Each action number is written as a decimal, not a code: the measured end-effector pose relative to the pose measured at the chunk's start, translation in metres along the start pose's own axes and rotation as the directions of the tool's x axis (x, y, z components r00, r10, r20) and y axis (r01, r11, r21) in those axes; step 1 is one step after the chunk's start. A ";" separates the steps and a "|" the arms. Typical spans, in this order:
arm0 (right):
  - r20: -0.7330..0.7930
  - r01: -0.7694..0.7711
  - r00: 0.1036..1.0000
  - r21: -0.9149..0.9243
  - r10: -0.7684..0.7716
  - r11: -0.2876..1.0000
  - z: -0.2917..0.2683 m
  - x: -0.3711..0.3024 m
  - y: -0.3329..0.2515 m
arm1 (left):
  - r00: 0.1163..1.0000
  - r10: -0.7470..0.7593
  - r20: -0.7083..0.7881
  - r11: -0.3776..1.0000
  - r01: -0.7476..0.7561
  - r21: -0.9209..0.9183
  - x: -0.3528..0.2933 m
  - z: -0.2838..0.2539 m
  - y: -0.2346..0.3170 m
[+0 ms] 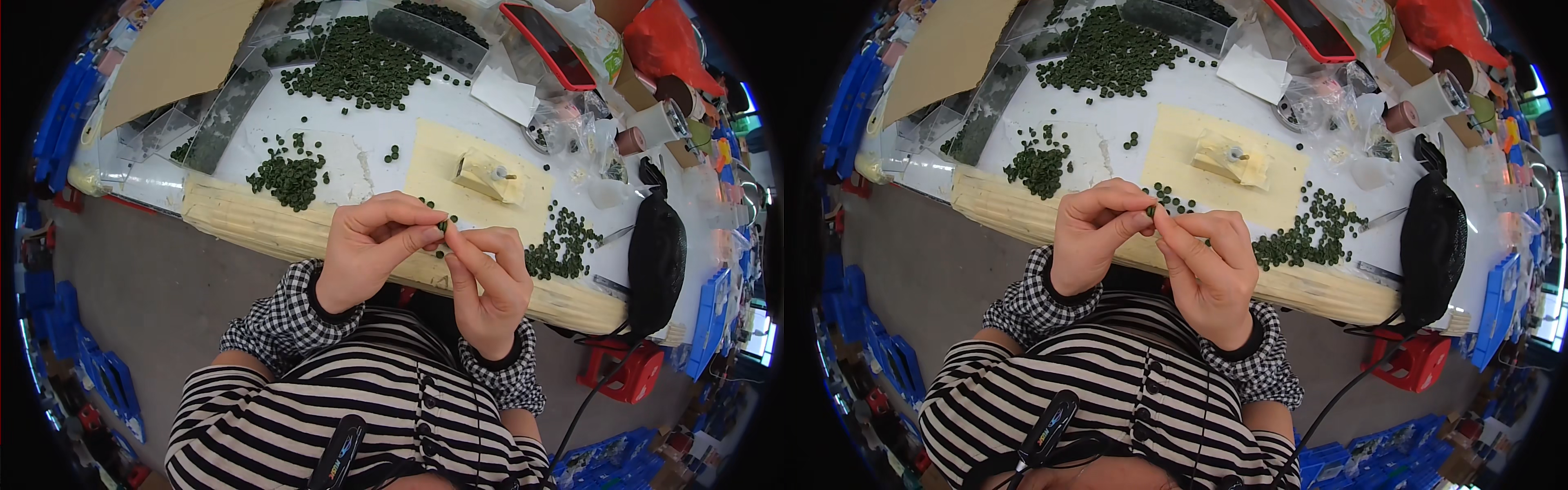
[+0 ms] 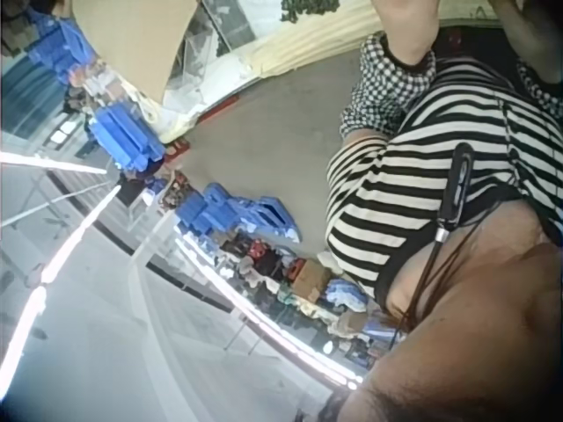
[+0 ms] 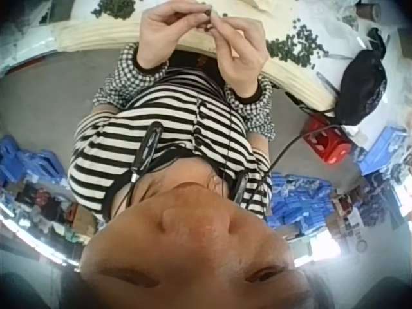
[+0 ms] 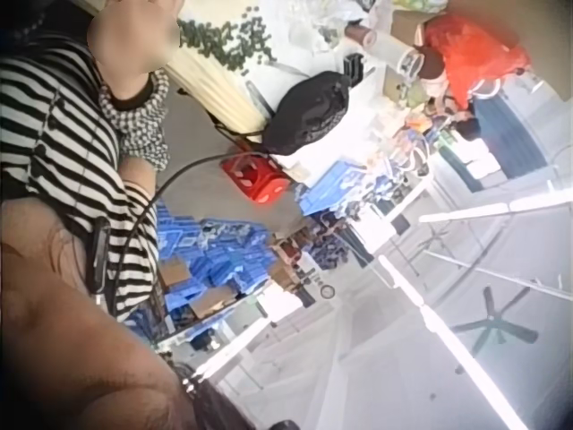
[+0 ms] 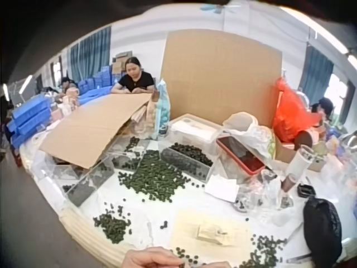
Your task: The recorder is picking up and sorting small green plastic pieces on a factory workbench.
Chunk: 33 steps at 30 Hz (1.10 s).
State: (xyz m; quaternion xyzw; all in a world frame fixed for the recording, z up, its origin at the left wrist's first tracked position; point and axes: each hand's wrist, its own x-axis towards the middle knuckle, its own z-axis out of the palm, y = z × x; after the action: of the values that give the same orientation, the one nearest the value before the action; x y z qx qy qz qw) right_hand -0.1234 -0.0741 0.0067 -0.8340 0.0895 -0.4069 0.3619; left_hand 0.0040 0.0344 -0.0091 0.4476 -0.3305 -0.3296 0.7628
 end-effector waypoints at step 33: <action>0.008 0.058 0.998 -0.031 -0.058 0.998 -0.003 0.003 0.002 | 1.000 -0.004 0.007 1.000 0.004 0.027 0.002 -0.004 0.003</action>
State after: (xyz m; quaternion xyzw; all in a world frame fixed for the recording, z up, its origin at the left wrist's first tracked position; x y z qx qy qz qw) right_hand -0.1237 -0.0787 0.0083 -0.8433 0.0702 -0.4128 0.3369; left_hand 0.0084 0.0360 -0.0077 0.4572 -0.3368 -0.3283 0.7548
